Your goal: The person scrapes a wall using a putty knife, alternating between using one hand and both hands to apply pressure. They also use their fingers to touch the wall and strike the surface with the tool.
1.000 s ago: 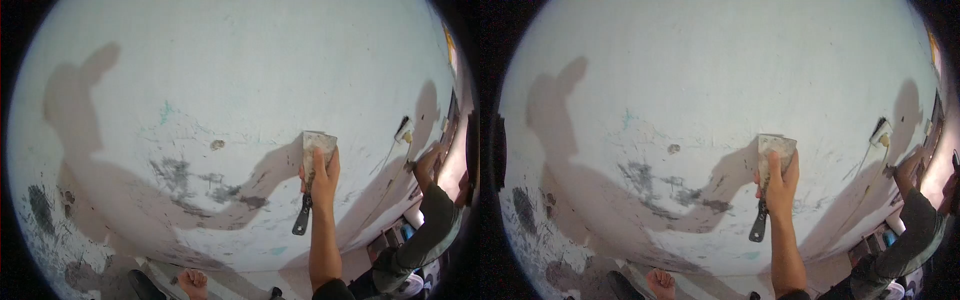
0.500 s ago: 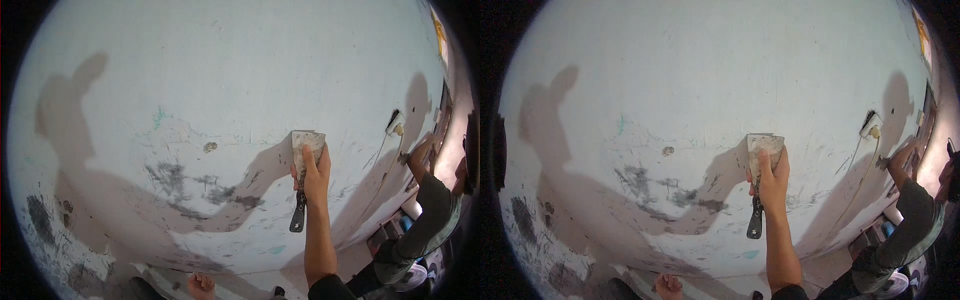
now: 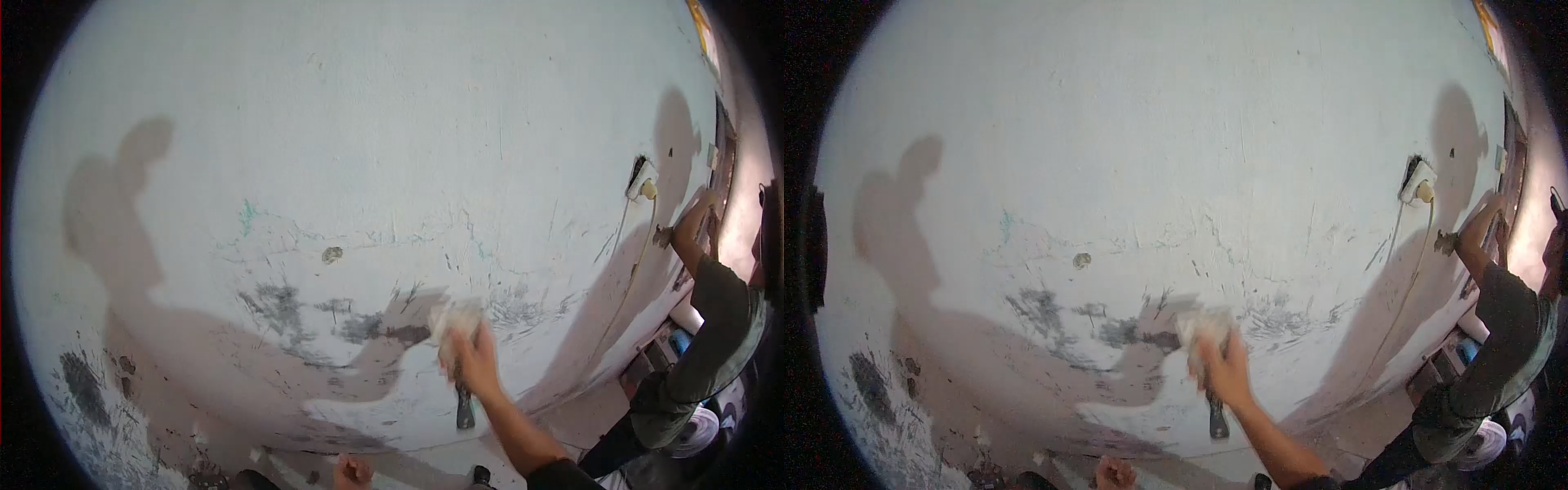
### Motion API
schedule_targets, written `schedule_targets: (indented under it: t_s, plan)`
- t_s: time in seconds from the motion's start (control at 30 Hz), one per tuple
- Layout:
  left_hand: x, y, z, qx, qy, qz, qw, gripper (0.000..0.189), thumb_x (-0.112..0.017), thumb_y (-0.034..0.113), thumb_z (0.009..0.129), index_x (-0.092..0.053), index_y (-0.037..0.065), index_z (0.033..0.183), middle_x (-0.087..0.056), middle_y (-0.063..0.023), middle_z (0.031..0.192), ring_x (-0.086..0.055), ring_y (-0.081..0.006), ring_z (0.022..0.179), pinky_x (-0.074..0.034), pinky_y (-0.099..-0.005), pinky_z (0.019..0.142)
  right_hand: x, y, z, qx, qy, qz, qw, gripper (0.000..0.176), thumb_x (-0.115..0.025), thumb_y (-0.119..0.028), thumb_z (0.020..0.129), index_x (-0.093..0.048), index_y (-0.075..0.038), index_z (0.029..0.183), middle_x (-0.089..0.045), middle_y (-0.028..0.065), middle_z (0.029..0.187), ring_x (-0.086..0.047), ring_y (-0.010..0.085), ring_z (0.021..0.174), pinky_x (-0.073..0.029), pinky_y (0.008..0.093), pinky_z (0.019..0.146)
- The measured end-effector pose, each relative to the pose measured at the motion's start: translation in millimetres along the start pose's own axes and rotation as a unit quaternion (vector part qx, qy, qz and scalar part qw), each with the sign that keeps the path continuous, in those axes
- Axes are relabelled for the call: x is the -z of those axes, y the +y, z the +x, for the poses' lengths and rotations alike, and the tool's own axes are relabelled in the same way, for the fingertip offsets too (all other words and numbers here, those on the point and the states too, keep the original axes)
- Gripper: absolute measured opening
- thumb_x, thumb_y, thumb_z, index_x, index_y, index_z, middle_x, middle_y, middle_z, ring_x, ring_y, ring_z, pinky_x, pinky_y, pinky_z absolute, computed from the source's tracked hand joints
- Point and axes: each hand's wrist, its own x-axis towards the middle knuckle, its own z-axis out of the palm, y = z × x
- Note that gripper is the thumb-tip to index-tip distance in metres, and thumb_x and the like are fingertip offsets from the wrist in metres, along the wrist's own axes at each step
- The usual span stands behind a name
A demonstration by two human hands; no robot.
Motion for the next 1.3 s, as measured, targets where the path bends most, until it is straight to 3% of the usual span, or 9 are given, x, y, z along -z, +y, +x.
schedule_targets:
  t_s: [0.13, 0.3, 0.33, 0.43, 0.63, 0.73, 0.9, 1.0, 1.3]
  plan:
    - [-28, -15, -13, 0.033, 0.092, 0.184, 0.978, 0.025, -0.051, 0.028, 0.096, -0.061, 0.009, 0.084, -0.061, -0.0039, 0.075, -0.045, -0.0155, 0.052, -0.039, -0.0301, 0.049, 5, 83, -107, -0.309, -0.179, -0.068, 0.932, 0.045, -0.047, -0.034, 0.098, -0.041, -0.004, 0.13, -0.06, 0.0054, 0.093, -0.057, 0.0129, 0.075, -0.048, 0.0267, 0.063]
    - [-11, -42, -11, -0.097, -0.012, 0.429, 0.898, 0.025, -0.054, 0.031, 0.095, -0.059, 0.008, 0.085, -0.055, 0.001, 0.076, -0.043, -0.0137, 0.06, -0.039, -0.0298, 0.057, 2, 108, -205, -0.349, -0.167, 0.044, 0.921, 0.05, -0.054, -0.028, 0.096, -0.035, -0.006, 0.137, -0.056, 0.0036, 0.066, -0.046, 0.011, 0.044, -0.041, 0.0244, 0.041]
    - [-10, -47, -16, -0.219, -0.023, 0.542, 0.811, 0.027, -0.055, 0.032, 0.095, -0.057, 0.008, 0.083, -0.052, 0.0021, 0.074, -0.042, -0.0129, 0.062, -0.039, -0.0294, 0.059, 10, 104, -202, -0.352, -0.165, 0.045, 0.92, 0.05, -0.054, -0.028, 0.096, -0.035, -0.006, 0.137, -0.056, 0.0036, 0.066, -0.046, 0.011, 0.044, -0.041, 0.0244, 0.041]
    - [-57, -29, -8, -0.132, -0.092, 0.462, 0.872, 0.029, -0.053, 0.032, 0.096, -0.052, 0.007, 0.081, -0.046, 0.002, 0.071, -0.04, -0.0117, 0.061, -0.037, -0.0298, 0.059, 47, 100, -196, -0.302, -0.311, -0.057, 0.899, 0.071, -0.056, -0.025, 0.094, -0.012, -0.009, 0.148, -0.06, 0.0062, 0.076, -0.053, 0.0119, 0.051, -0.046, 0.0265, 0.046]
    - [-62, -26, 15, -0.199, -0.124, 0.598, 0.766, 0.027, -0.052, 0.027, 0.097, -0.055, 0.004, 0.085, -0.047, 0.0006, 0.069, -0.041, -0.0102, 0.058, -0.038, -0.0301, 0.054, 124, 139, -229, -0.099, -0.334, -0.254, 0.902, 0.051, -0.06, -0.025, 0.092, -0.042, -0.007, 0.136, -0.064, 0.0093, 0.083, -0.062, 0.0167, 0.068, -0.051, 0.0315, 0.06]
    - [-93, -26, 15, -0.141, -0.022, 0.47, 0.871, 0.035, -0.052, 0.024, 0.095, -0.055, 0.002, 0.068, -0.049, -0.0014, 0.055, -0.039, -0.0098, 0.048, -0.03, -0.0281, 0.046, 124, 111, -198, -0.083, -0.244, -0.258, 0.931, 0.045, -0.065, -0.025, 0.087, -0.052, -0.006, 0.125, -0.067, 0.0109, 0.084, -0.061, 0.0272, 0.067, -0.05, 0.0396, 0.065]
    - [-104, 2, 17, -0.202, 0.019, 0.464, 0.862, 0.026, -0.053, 0.018, 0.095, -0.062, -0.002, 0.082, -0.056, -0.0041, 0.062, -0.047, -0.0085, 0.055, -0.037, -0.0255, 0.051, 156, 84, -151, -0.014, -0.175, -0.354, 0.919, 0.03, -0.059, -0.026, 0.091, -0.058, -0.001, 0.107, -0.062, 0.0065, 0.067, -0.056, 0.0207, 0.056, -0.046, 0.0358, 0.053]
    - [-106, -2, 17, -0.225, 0.028, 0.429, 0.874, 0.023, -0.053, 0.017, 0.094, -0.062, -0.002, 0.084, -0.058, -0.0046, 0.066, -0.047, -0.0083, 0.056, -0.038, -0.0249, 0.053, 178, 67, -126, -0.108, -0.206, -0.375, 0.898, 0.054, -0.064, -0.026, 0.089, -0.042, -0.01, 0.135, -0.066, 0.0139, 0.076, -0.059, 0.012, 0.06, -0.049, 0.0319, 0.056]
    - [-144, -56, 10, -0.119, -0.096, 0.432, 0.889, 0.019, -0.055, 0.016, 0.094, -0.063, -0.001, 0.098, -0.063, -0.0054, 0.076, -0.057, -0.0108, 0.068, -0.047, -0.0261, 0.064, 162, -1, -80, -0.162, -0.194, -0.042, 0.967, 0.053, -0.048, -0.014, 0.098, -0.024, -0.007, 0.145, -0.059, 0.0092, 0.086, -0.048, 0.0063, 0.057, -0.041, 0.0216, 0.053]
